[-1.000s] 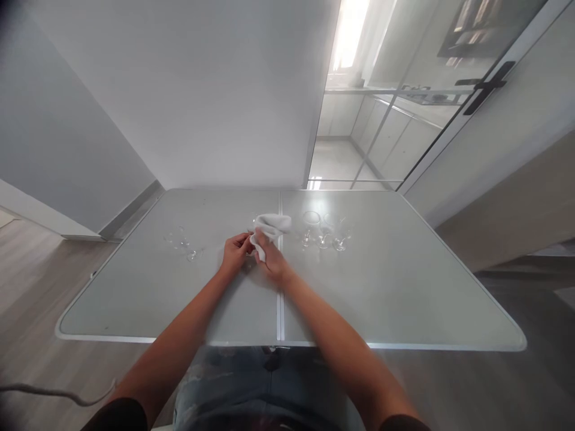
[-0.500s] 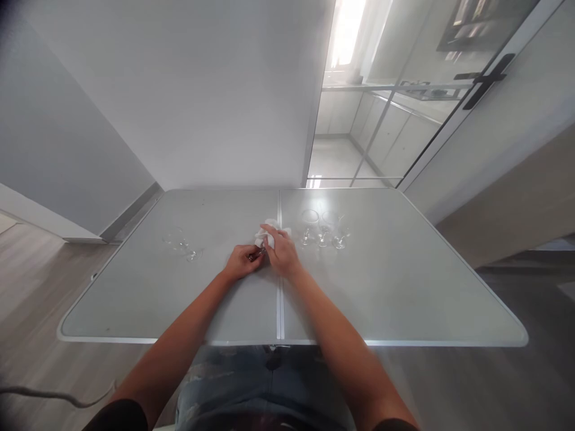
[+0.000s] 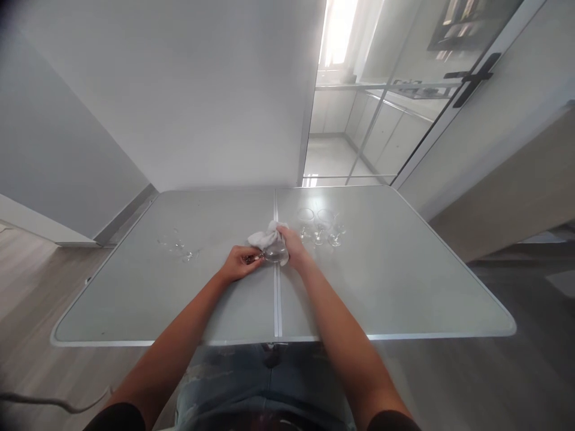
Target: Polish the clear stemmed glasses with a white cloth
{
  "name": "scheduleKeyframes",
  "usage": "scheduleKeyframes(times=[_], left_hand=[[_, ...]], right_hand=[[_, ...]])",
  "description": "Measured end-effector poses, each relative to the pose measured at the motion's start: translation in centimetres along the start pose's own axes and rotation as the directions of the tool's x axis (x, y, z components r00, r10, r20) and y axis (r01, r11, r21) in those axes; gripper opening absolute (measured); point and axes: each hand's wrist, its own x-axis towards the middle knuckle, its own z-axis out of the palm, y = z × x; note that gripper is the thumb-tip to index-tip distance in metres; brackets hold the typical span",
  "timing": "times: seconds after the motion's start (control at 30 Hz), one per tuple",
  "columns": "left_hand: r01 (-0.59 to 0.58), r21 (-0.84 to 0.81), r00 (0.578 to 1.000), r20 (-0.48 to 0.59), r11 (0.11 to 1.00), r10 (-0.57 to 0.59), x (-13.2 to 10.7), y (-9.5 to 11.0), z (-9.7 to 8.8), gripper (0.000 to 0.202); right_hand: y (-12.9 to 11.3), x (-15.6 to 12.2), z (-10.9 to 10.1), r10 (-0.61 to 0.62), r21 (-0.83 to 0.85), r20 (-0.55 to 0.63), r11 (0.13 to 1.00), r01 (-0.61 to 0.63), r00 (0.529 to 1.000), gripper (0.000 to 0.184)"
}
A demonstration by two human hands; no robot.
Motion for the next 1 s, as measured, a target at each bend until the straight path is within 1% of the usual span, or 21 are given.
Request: scheduleKeyframes(times=[0.1, 0.17, 0.23, 0.33, 0.4, 0.47, 0.57, 0.63, 0.73, 0.8, 0.83, 0.9, 0.93, 1.0], left_hand=[[0.07, -0.135, 0.992, -0.094, 0.988, -0.083, 0.2, -0.1, -0.1, 0.031], [0.108, -0.241, 0.974, -0.17, 0.964, -0.152, 0.4, -0.2, -0.2, 0.035], [0.129, -0.329, 0.951, -0.225, 0.936, -0.21, 0.6, -0.3, -0.2, 0.037], [0.148, -0.38, 0.934, -0.248, 0.913, -0.255, 0.9, -0.3, -0.1, 0.038], [0.157, -0.368, 0.928, -0.263, 0.916, -0.265, 1.1, -0.3, 0.0, 0.039], [0.148, -0.339, 0.918, -0.303, 0.929, -0.257, 1.3, -0.3, 0.1, 0.037], [0.114, -0.274, 0.909, -0.358, 0.955, -0.212, 1.4, -0.7, 0.2, 0.031], [0.131, -0.243, 0.918, -0.336, 0.961, -0.21, 1.3, -0.9, 0.3, 0.03], [0.201, -0.245, 0.919, -0.287, 0.949, -0.269, 1.1, -1.2, 0.2, 0.037], [0.21, -0.203, 0.919, -0.294, 0.956, -0.264, 0.9, -1.2, 0.1, 0.038], [0.195, -0.151, 0.924, -0.303, 0.969, -0.233, 0.9, -1.1, 0.0, 0.037], [0.132, -0.028, 0.946, -0.295, 0.991, -0.135, 0.8, -0.9, 0.0, 0.03], [0.091, 0.018, 0.959, -0.272, 0.996, -0.082, 0.8, -0.8, 0.0, 0.025], [0.019, 0.058, 0.977, -0.214, 0.998, -0.006, 0.7, -0.4, 0.0, 0.018]], right_hand=[[0.1, -0.4, 0.8, 0.075, 0.188, 0.082, 0.978, -0.09, 0.994, 0.028], [0.2, -0.9, 1.7, 0.066, 0.255, 0.158, 0.961, -0.105, 0.985, 0.026], [0.4, -1.5, 2.5, 0.035, 0.277, 0.234, 0.956, -0.101, 0.972, 0.031], [0.7, -2.0, 3.2, -0.016, 0.245, 0.328, 0.967, -0.069, 0.944, 0.04], [1.0, -2.0, 3.3, -0.073, 0.202, 0.354, 0.979, 0.0, 0.932, 0.04], [1.7, -1.8, 3.3, -0.14, 0.15, 0.344, 0.984, 0.093, 0.928, 0.035], [2.9, -1.2, 3.2, -0.223, 0.022, 0.285, 0.974, 0.226, 0.932, 0.031], [3.7, -0.8, 3.1, -0.243, -0.079, 0.251, 0.959, 0.27, 0.937, 0.032], [4.3, -0.3, 2.8, -0.191, -0.155, 0.259, 0.959, 0.236, 0.947, 0.038], [4.3, -0.3, 2.8, -0.149, -0.155, 0.264, 0.969, 0.194, 0.953, 0.041], [4.2, -0.4, 2.8, -0.14, -0.144, 0.258, 0.973, 0.181, 0.956, 0.042], [3.9, -0.6, 3.0, -0.147, -0.103, 0.232, 0.979, 0.175, 0.961, 0.041], [3.7, -0.7, 3.0, -0.157, -0.078, 0.218, 0.981, 0.177, 0.963, 0.04], [3.5, -0.8, 3.1, -0.173, -0.031, 0.182, 0.983, 0.182, 0.968, 0.038]])
